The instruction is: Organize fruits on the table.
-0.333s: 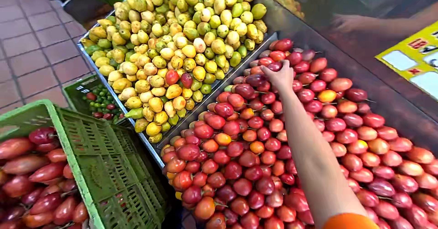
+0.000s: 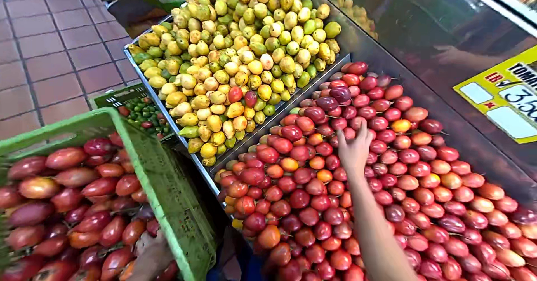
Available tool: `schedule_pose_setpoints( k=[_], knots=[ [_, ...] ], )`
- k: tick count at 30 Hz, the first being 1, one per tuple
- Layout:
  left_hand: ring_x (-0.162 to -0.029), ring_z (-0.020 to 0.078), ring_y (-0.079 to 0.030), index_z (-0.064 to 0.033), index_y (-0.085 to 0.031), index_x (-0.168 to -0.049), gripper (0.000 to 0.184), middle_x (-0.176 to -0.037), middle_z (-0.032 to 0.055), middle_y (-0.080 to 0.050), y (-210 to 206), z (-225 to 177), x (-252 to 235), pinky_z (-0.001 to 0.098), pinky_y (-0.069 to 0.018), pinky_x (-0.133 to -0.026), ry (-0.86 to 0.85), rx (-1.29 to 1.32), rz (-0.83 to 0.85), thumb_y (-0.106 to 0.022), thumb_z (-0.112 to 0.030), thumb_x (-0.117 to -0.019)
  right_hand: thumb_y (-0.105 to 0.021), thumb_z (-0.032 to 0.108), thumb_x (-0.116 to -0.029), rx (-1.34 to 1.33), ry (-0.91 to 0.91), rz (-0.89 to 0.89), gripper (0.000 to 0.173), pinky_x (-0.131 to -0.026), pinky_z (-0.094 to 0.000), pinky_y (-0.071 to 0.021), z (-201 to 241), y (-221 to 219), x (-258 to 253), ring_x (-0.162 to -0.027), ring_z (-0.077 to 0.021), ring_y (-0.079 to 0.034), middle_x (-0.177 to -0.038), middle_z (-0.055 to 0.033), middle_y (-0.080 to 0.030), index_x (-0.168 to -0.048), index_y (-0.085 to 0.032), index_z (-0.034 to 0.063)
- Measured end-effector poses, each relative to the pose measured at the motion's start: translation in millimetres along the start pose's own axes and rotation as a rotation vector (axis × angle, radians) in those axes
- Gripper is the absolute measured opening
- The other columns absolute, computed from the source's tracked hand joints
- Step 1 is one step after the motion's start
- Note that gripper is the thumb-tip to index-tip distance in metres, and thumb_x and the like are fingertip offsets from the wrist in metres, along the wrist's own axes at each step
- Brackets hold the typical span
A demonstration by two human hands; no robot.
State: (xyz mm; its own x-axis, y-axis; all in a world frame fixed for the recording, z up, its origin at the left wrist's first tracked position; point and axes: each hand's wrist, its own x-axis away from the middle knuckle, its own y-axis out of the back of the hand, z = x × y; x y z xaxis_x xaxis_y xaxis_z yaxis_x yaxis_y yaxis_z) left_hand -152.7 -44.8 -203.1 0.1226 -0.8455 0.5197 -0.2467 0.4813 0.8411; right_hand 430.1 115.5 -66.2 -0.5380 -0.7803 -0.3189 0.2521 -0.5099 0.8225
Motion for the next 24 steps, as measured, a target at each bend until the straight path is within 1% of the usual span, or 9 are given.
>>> schedule_pose_setpoints(
  k=[1,2,4,6,10,14,19,21,24],
  knots=[
    [-0.144,0.0597,-0.028,-0.0065,-0.029,-0.16,0.109,-0.156,0.0445,-0.021,-5,9,-13,0.0669,-0.0317,-0.115,0.048,0.037,0.125,-0.08,-0.056,-0.0773,-0.061,0.052,-0.0965,-0.064,0.016,0.068,0.079,-0.104,-0.0594,-0.0481,-1,15,67,-0.132,-0.0382,-0.054,-0.149,-0.0232,-0.048,-0.158,-0.035,0.0106],
    [-0.144,0.0565,-0.03,-0.0135,-0.031,-0.161,0.109,-0.157,0.041,-0.023,1,14,-18,0.0654,-0.0334,-0.115,0.059,0.099,0.161,-0.081,-0.059,-0.0757,-0.064,0.047,-0.0962,-0.136,-0.002,0.176,0.076,-0.105,-0.0535,-0.05,4,28,137,-0.131,-0.0317,-0.056,-0.148,-0.0198,-0.051,-0.157,-0.038,0.01],
    [-0.138,0.0527,-0.043,-0.022,-0.04,-0.158,0.098,-0.156,0.0348,-0.033,18,25,-15,0.0657,-0.0414,-0.11,0.048,0.208,0.154,-0.075,-0.069,-0.0793,-0.069,0.036,-0.0929,-0.302,-0.118,0.395,0.069,-0.083,-0.0392,-0.061,17,45,268,-0.103,-0.0189,-0.068,-0.133,-0.012,-0.063,-0.152,-0.045,0.0076],
    [-0.125,0.0523,-0.056,-0.032,-0.042,-0.156,0.091,-0.155,0.0338,-0.036,10,41,-12,0.0678,-0.0507,-0.098,0.036,0.234,0.144,-0.066,-0.077,-0.0814,-0.069,0.026,-0.0935,-0.385,-0.291,0.585,0.06,-0.072,-0.0349,-0.0634,25,65,383,-0.088,-0.0164,-0.072,-0.122,-0.0089,-0.069,-0.146,-0.051,0.0052],
    [-0.108,0.0537,-0.064,-0.0321,-0.041,-0.155,0.09,-0.153,0.0378,-0.034,-1,38,-16,0.0679,-0.0548,-0.085,0.116,0.251,0.143,-0.063,-0.08,-0.0815,-0.065,0.019,-0.0981,-0.412,-0.461,0.701,0.035,-0.071,-0.0296,-0.062,59,83,527,-0.078,-0.0109,-0.072,-0.1,-0.0061,-0.075,-0.13,-0.066,0.0046],
    [-0.123,0.0546,-0.055,-0.0343,-0.033,-0.16,0.095,-0.157,0.0375,-0.029,-19,15,-5,0.0738,-0.0421,-0.098,0.243,0.27,0.125,-0.053,-0.086,-0.0822,-0.062,0.025,-0.0984,-0.384,-0.253,0.748,0.033,-0.078,-0.0253,-0.0608,99,87,563,-0.086,-0.0055,-0.072,-0.104,-0.002,-0.076,-0.125,-0.069,0.008],
    [-0.104,0.0471,-0.067,-0.032,-0.054,-0.145,0.085,-0.152,0.0375,-0.034,-32,35,-20,0.0586,-0.0594,-0.08,0.105,0.339,0.004,-0.065,-0.082,-0.0777,-0.059,0.034,-0.1008,-0.293,-0.159,0.625,0.037,-0.084,-0.0294,-0.0614,131,89,561,-0.096,-0.0084,-0.071,-0.112,-0.0036,-0.074,-0.127,-0.07,0.0094],
    [-0.109,0.0475,-0.065,-0.0326,-0.057,-0.141,0.083,-0.15,0.0357,-0.039,-23,43,-25,0.0592,-0.058,-0.084,0.067,0.396,0.045,-0.072,-0.078,-0.0743,-0.059,0.034,-0.1013,-0.329,-0.154,0.639,0.036,-0.082,-0.0289,-0.0622,145,95,563,-0.095,-0.008,-0.071,-0.111,-0.0011,-0.074,-0.127,-0.07,0.0119],
    [-0.124,0.0423,-0.058,-0.0251,-0.058,-0.14,0.084,-0.138,0.023,-0.058,-2,59,-21,0.0659,-0.0496,-0.098,-0.025,0.782,0.173,-0.085,-0.065,-0.0707,-0.06,0.032,-0.1019,-0.432,-0.18,0.72,0.03,-0.079,-0.0307,-0.0638,165,107,557,-0.091,-0.0104,-0.072,-0.108,0.0019,-0.075,-0.125,-0.071,0.0155]
  ],
)
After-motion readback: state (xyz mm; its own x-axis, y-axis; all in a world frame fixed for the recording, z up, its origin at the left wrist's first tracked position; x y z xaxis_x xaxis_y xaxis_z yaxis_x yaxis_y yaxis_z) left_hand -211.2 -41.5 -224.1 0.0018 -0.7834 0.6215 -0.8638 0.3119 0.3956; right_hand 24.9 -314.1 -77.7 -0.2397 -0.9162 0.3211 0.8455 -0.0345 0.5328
